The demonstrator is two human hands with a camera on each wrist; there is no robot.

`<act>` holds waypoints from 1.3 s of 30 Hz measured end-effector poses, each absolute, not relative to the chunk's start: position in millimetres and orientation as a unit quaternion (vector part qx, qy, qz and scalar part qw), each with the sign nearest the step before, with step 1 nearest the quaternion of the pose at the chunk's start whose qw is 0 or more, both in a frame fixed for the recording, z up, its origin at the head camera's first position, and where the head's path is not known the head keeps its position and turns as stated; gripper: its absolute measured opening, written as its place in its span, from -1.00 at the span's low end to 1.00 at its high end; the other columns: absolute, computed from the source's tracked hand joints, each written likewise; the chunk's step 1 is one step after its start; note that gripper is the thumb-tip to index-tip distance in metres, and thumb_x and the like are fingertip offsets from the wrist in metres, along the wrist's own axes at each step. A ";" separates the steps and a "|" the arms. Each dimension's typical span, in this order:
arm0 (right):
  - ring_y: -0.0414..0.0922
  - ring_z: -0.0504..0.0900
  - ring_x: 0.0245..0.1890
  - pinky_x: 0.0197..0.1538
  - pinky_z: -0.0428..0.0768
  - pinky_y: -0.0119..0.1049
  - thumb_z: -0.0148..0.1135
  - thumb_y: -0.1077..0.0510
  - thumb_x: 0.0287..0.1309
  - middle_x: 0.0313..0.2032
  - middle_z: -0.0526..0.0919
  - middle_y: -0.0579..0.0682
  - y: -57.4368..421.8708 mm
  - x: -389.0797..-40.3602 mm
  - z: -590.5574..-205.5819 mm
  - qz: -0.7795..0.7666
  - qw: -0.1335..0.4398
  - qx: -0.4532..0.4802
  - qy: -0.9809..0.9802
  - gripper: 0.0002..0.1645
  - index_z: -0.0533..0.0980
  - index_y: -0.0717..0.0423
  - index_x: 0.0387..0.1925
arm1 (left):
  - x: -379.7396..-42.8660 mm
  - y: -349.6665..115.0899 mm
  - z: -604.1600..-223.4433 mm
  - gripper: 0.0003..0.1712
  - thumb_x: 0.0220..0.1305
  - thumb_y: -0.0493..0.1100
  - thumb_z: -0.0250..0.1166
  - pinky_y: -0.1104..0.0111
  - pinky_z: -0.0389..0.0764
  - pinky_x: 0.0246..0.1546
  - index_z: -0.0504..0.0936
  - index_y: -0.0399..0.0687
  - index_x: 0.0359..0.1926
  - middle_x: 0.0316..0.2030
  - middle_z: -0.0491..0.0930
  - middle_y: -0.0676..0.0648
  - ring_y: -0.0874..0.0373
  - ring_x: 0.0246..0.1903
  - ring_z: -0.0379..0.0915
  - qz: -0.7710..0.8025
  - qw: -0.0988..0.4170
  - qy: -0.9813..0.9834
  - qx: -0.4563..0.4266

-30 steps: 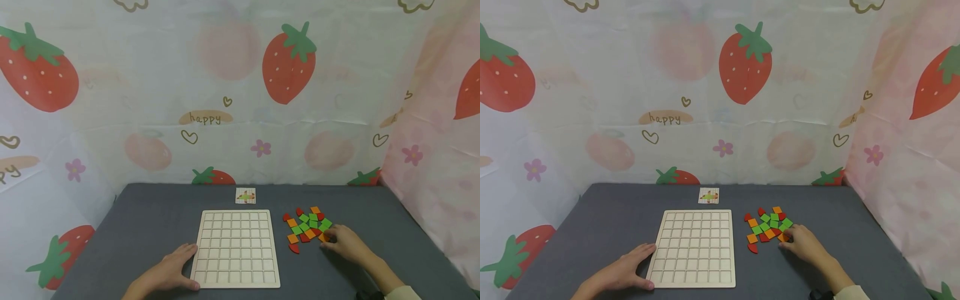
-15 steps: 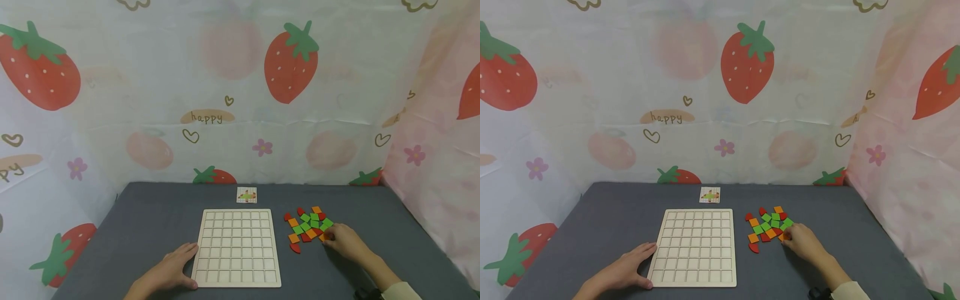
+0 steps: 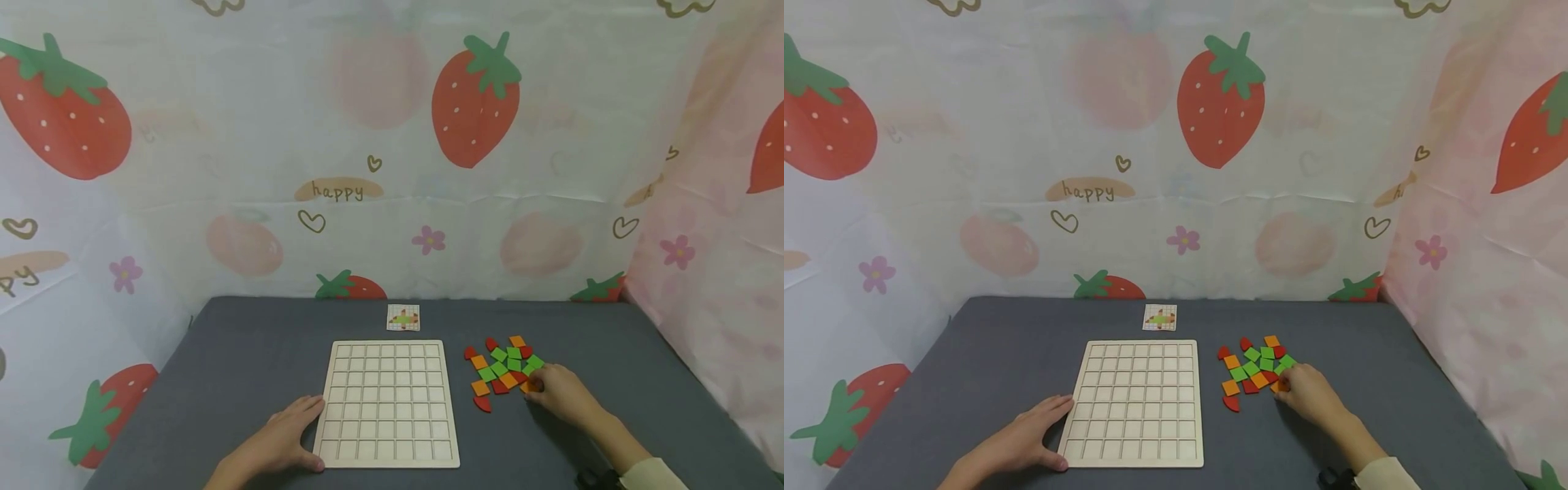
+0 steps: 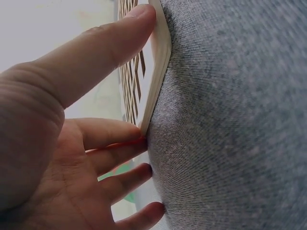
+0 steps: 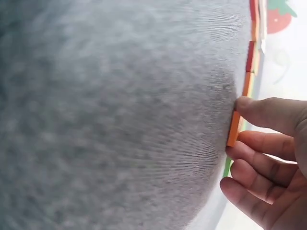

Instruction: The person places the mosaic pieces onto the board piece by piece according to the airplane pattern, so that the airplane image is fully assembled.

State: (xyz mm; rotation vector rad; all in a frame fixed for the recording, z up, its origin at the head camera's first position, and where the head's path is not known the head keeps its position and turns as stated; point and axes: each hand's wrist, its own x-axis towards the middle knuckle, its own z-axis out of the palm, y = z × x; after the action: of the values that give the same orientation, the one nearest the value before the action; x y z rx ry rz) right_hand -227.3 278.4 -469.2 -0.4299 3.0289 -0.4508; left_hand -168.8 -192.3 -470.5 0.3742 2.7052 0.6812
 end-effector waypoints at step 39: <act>-0.22 0.45 -0.34 -0.32 0.49 -0.38 0.38 0.19 0.06 -0.32 0.60 -0.09 227.9 -237.8 -467.5 -0.245 0.011 -0.216 0.945 -0.71 0.66 0.20 -0.14 | -186.8 -205.7 -473.0 0.21 -0.24 0.07 0.59 -0.42 0.07 0.21 0.24 -0.32 0.41 0.43 0.21 -0.30 -0.40 0.44 -0.05 0.275 0.161 0.931 0.180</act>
State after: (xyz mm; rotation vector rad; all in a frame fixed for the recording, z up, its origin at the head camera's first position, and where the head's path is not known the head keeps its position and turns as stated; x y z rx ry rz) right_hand -237.8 227.9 -467.5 -0.6729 2.9496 -0.7642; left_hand -186.8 -205.7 -473.0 0.5145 2.6570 0.7852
